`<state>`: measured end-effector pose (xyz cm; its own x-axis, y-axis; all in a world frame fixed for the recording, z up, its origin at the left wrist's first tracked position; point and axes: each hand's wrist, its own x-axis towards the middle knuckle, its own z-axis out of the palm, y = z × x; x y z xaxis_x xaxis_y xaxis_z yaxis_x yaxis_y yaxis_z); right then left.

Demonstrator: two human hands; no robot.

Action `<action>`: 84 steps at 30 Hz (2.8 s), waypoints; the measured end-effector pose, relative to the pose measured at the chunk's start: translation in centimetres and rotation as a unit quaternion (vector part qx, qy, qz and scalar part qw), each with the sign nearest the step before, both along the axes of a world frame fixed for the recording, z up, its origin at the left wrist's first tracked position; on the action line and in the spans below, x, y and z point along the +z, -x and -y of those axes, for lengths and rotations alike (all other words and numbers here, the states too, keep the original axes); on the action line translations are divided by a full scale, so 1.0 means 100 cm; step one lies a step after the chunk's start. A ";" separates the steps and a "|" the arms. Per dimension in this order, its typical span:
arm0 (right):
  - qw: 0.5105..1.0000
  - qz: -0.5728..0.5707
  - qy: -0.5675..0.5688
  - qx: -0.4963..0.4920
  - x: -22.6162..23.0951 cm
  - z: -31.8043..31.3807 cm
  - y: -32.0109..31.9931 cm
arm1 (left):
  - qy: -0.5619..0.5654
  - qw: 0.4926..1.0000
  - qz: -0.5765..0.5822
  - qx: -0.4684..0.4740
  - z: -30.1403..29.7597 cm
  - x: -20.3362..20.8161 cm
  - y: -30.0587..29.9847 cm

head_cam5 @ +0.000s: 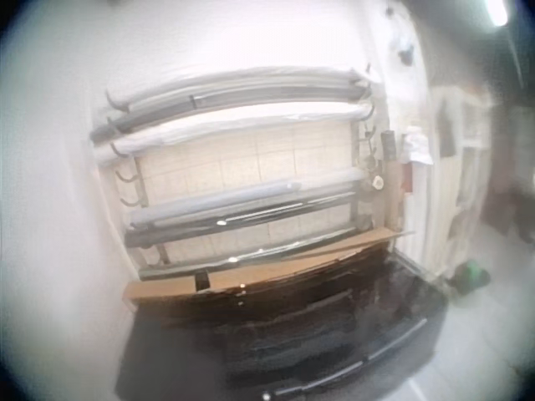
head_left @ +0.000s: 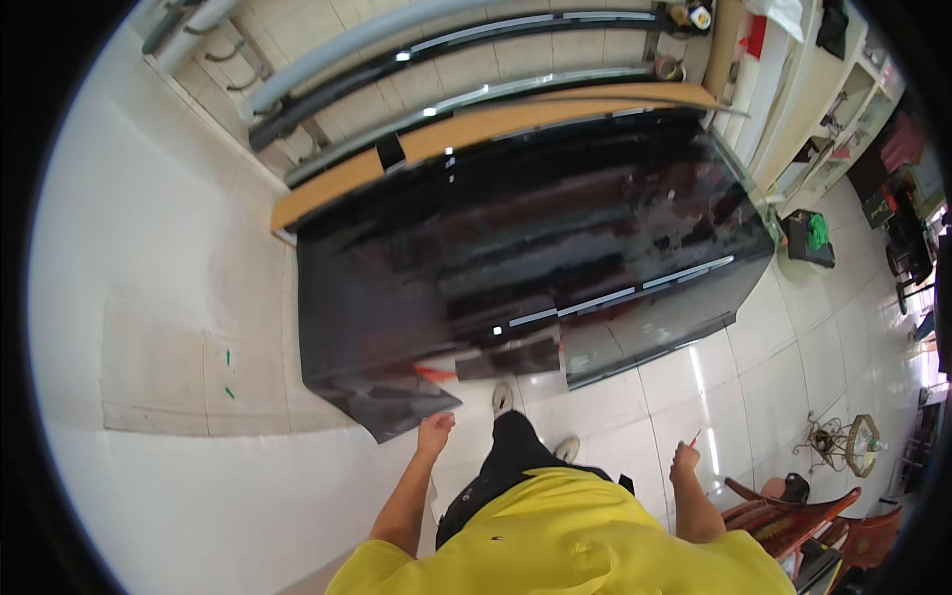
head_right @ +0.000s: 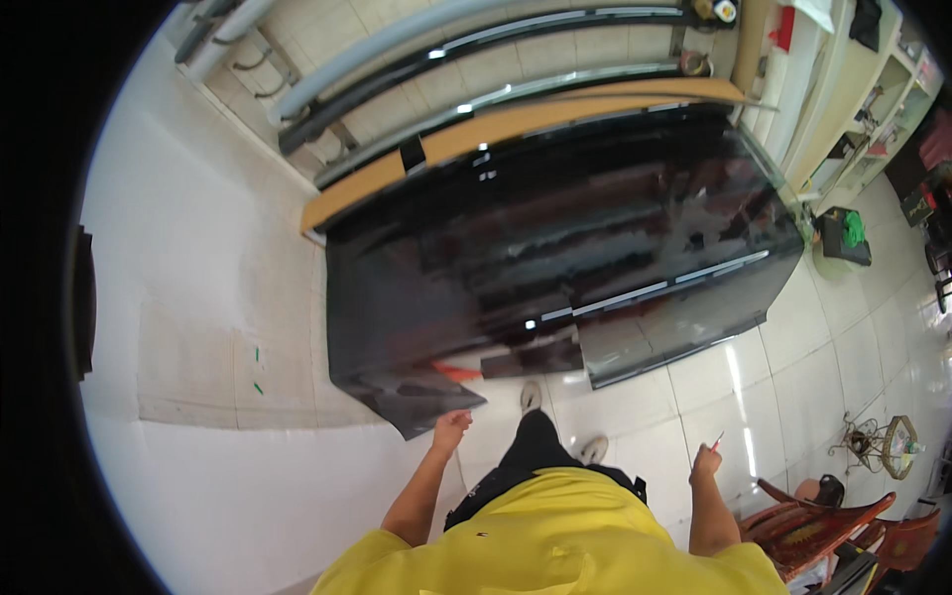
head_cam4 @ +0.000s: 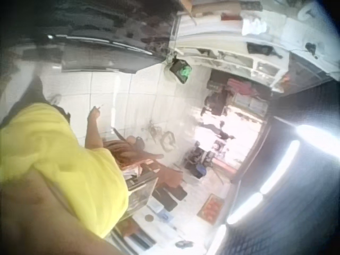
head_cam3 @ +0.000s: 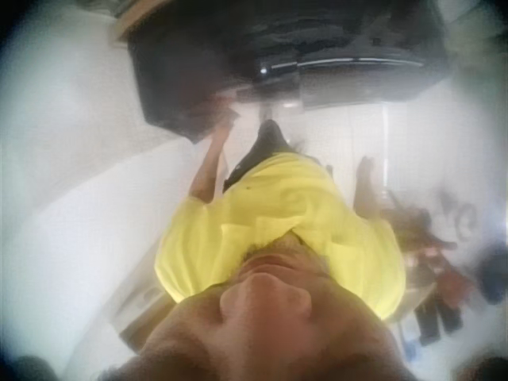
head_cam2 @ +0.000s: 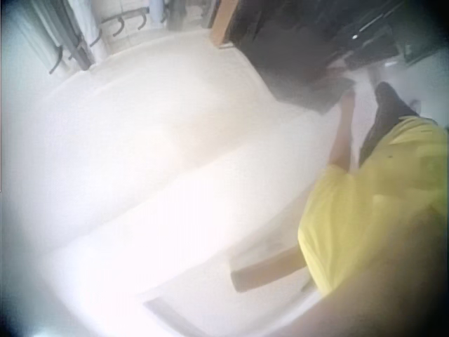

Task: The person measures and marks a large sheet of dark window tint film laid on a table using a metal ruler and a red marker. They then use a utility knife to cut along the marked lines, separating the film into smaller pieces.

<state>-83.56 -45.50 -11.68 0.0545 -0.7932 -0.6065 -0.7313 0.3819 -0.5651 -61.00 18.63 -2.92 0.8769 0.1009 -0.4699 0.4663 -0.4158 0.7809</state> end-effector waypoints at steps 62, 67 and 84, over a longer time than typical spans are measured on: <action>0.793 0.167 0.499 0.305 0.376 -0.168 -0.064 | -0.250 0.733 0.401 -0.490 0.099 0.329 -0.281; 0.803 0.168 0.429 0.377 0.334 -0.184 -0.025 | -0.228 0.590 0.481 -0.607 0.103 0.351 -0.216; 0.850 0.081 0.031 0.520 0.242 -0.236 -0.004 | -0.255 0.654 0.216 -0.679 0.016 0.280 -0.279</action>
